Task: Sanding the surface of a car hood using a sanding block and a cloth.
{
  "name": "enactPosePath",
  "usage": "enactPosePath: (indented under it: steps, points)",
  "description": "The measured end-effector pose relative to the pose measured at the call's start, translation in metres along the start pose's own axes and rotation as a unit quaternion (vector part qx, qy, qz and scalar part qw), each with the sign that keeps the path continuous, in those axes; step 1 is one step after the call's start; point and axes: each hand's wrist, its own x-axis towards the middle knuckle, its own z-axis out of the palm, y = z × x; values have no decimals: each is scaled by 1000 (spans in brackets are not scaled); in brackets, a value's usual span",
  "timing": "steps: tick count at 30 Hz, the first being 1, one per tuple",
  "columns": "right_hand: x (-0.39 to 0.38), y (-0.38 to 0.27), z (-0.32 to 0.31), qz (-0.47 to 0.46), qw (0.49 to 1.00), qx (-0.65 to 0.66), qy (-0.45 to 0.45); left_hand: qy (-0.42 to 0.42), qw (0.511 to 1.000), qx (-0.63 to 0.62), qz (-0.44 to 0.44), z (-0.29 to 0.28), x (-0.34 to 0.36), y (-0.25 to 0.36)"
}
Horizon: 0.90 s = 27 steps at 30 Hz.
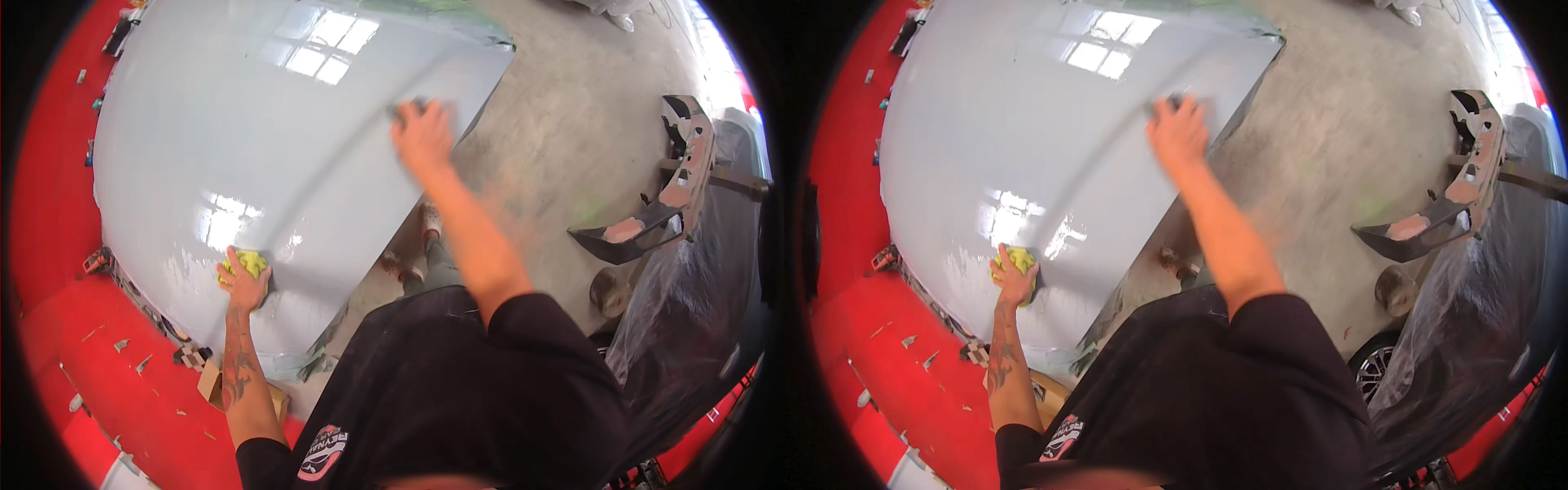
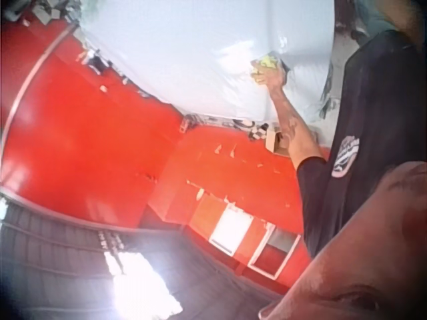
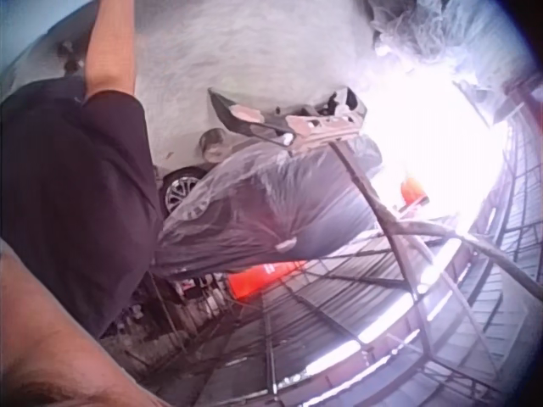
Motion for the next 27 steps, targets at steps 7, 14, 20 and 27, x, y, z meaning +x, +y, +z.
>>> enactPosePath:
  steps: [7, 14, 20, 27]
  points:
    - [61, 57, -10, -25, 999, -35, 15, 4, 1000, -6, -6, 1, -4, 5]
    - [84, 75, -14, -11, 997, -71, 15, 30, 1000, 3, 5, 5, -2, -1]
    - [98, 97, -30, -138, 986, -28, -87, 19, 1000, 9, 13, 2, -8, 3]
    - [38, 34, -28, -155, 976, -105, -108, 33, 999, 23, 14, 9, -7, 2]
